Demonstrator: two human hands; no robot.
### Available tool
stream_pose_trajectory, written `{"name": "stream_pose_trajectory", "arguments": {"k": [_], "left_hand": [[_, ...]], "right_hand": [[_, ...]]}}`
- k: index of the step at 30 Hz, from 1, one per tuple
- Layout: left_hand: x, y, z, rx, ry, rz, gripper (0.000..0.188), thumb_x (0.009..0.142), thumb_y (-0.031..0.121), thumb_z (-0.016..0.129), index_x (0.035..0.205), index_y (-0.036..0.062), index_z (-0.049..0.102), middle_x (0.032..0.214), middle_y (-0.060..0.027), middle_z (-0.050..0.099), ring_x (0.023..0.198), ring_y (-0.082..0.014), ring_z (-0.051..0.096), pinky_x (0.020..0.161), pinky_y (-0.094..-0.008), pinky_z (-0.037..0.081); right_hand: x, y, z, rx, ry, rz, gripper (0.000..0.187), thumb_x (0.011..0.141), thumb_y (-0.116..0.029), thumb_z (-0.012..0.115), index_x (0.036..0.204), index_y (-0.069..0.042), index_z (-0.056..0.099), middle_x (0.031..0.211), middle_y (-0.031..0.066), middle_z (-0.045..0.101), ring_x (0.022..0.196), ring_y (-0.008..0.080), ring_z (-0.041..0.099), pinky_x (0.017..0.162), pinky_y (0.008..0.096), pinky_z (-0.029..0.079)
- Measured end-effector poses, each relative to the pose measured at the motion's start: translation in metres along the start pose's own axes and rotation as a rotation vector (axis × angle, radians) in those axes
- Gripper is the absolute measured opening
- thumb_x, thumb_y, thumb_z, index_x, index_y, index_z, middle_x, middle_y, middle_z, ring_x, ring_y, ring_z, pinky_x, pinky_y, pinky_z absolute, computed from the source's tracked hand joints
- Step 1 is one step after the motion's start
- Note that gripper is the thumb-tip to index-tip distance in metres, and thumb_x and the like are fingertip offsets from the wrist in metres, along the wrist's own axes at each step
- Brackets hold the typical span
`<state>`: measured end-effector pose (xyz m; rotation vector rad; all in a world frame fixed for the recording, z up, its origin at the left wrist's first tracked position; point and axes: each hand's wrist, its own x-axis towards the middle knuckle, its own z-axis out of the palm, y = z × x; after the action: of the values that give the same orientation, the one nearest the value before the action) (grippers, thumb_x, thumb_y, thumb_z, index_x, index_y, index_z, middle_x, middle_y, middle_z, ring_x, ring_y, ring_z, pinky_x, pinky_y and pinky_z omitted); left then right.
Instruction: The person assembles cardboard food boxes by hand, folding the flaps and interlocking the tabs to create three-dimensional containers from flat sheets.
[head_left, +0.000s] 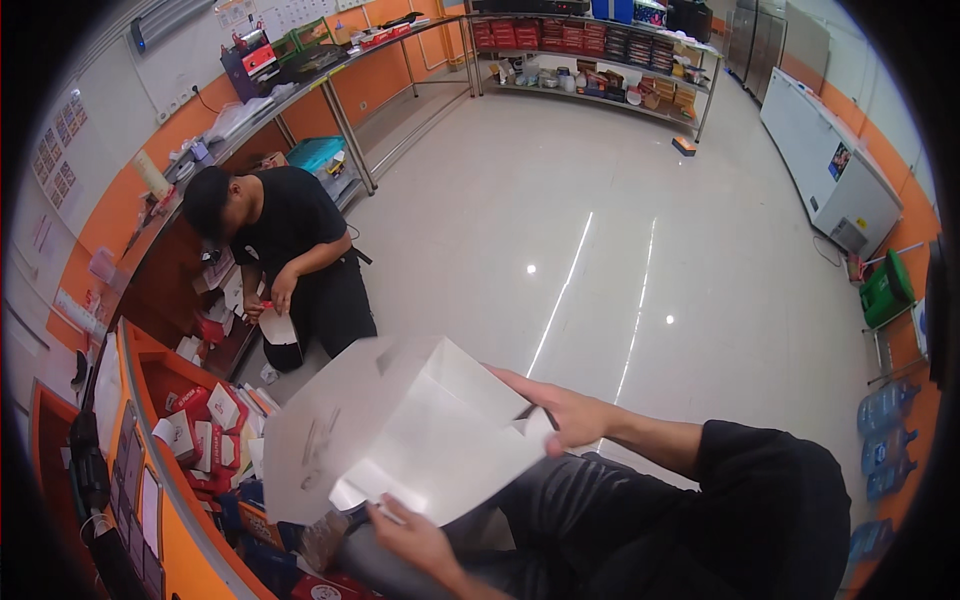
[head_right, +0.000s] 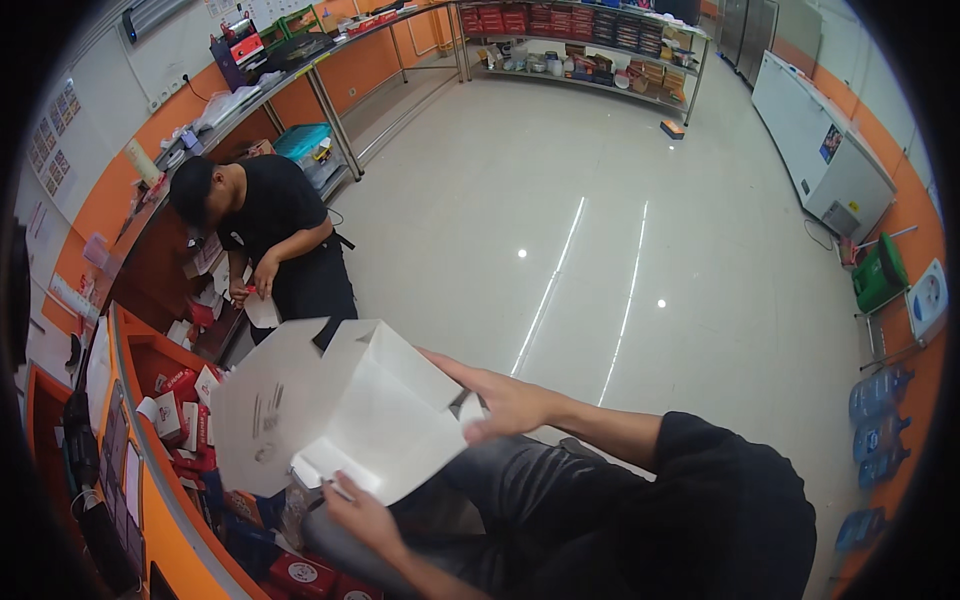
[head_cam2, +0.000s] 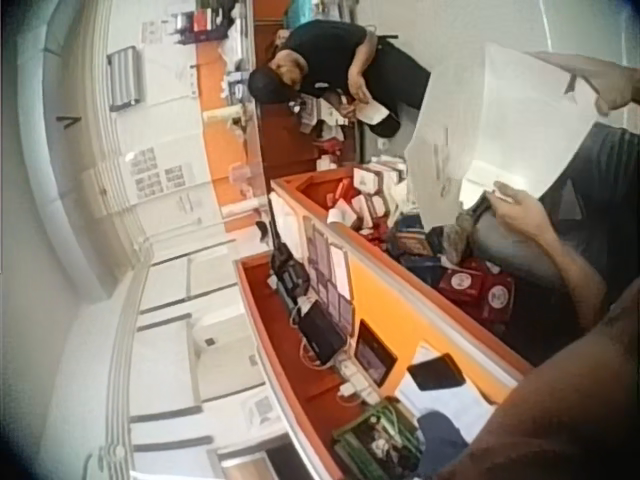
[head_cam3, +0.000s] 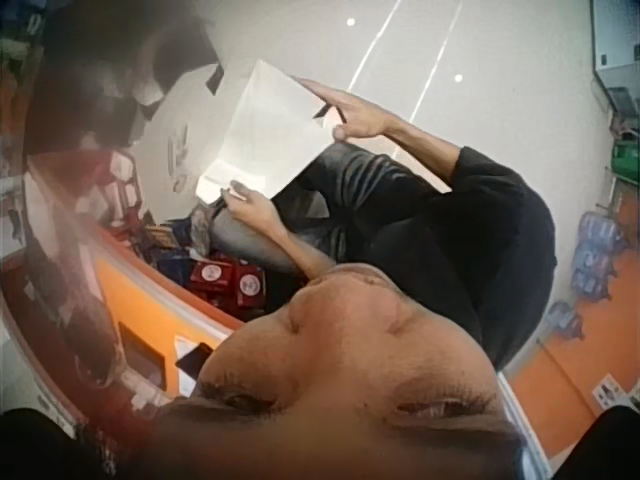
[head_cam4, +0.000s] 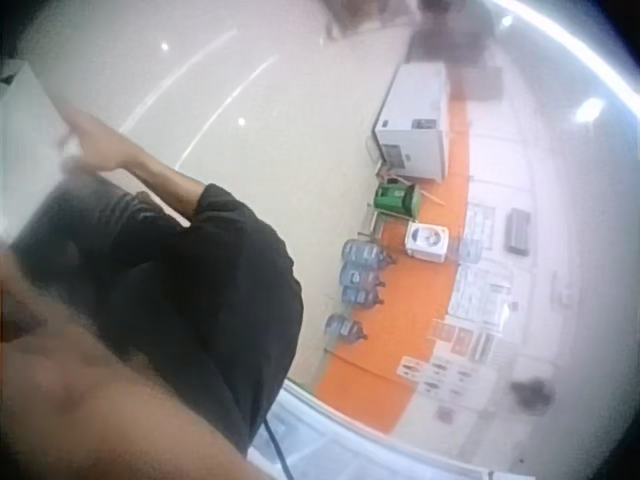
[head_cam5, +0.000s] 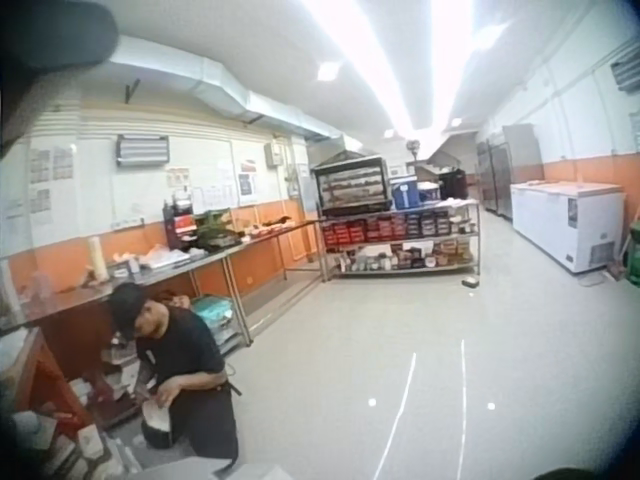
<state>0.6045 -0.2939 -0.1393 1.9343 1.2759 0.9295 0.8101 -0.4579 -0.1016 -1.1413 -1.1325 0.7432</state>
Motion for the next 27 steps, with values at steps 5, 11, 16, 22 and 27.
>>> {"name": "stream_pose_trajectory", "arguments": {"k": [5, 11, 16, 22, 27], "left_hand": [[-0.034, -0.009, 0.030, 0.087, -0.197, -0.065, 0.036, 0.097, 0.019, 0.051, 0.110, -0.0137, 0.058, 0.096, -0.0323, 0.063, 0.093, -0.0467, 0.060, 0.083, -0.0492, 0.044], [-0.054, -0.026, 0.033, 0.335, -0.525, -0.029, 0.057, 0.089, 0.043, 0.063, 0.114, -0.0082, 0.062, 0.111, -0.0245, 0.061, 0.106, -0.0398, 0.057, 0.095, -0.0466, 0.042], [-0.047, 0.014, 0.024, 0.067, -0.547, -0.020, 0.050, 0.091, 0.038, 0.065, 0.117, -0.0046, 0.062, 0.102, -0.0209, 0.064, 0.095, -0.0360, 0.061, 0.089, -0.0424, 0.048], [-0.046, 0.043, 0.088, -0.330, -0.539, -0.019, 0.050, 0.093, 0.026, 0.064, 0.127, -0.0086, 0.050, 0.097, -0.0183, 0.067, 0.079, -0.0220, 0.069, 0.066, -0.0320, 0.056], [-0.023, 0.038, 0.067, -0.628, -0.507, -0.243, 0.032, 0.096, 0.016, 0.055, 0.121, -0.0043, 0.052, 0.089, -0.0190, 0.065, 0.077, -0.0265, 0.068, 0.067, -0.0355, 0.055]], "right_hand": [[-0.011, -0.030, 0.006, -0.220, -0.028, 0.076, 0.096, 0.079, -0.030, 0.076, 0.151, 0.000, 0.020, 0.147, 0.0200, 0.036, 0.134, 0.0282, 0.039, 0.108, 0.0378, 0.034], [-0.043, 0.050, -0.024, 0.009, 0.311, 0.646, 0.043, 0.088, -0.010, 0.063, 0.128, 0.004, 0.055, 0.107, 0.0145, 0.067, 0.093, 0.0217, 0.064, 0.084, 0.0345, 0.050], [-0.035, 0.048, -0.008, -0.396, 0.206, 0.660, 0.030, 0.088, -0.007, 0.059, 0.116, 0.004, 0.063, 0.088, 0.0151, 0.070, 0.078, 0.0218, 0.066, 0.072, 0.0342, 0.053], [-0.014, 0.005, 0.020, -0.754, -0.171, 0.340, 0.044, 0.084, -0.012, 0.065, 0.125, 0.002, 0.058, 0.111, 0.0231, 0.062, 0.097, 0.0410, 0.061, 0.084, 0.0412, 0.051], [-0.012, -0.001, 0.021, -0.587, -0.269, 0.245, 0.088, 0.077, -0.030, 0.081, 0.146, -0.002, 0.034, 0.140, 0.0220, 0.041, 0.129, 0.0380, 0.046, 0.101, 0.0433, 0.044]]}}
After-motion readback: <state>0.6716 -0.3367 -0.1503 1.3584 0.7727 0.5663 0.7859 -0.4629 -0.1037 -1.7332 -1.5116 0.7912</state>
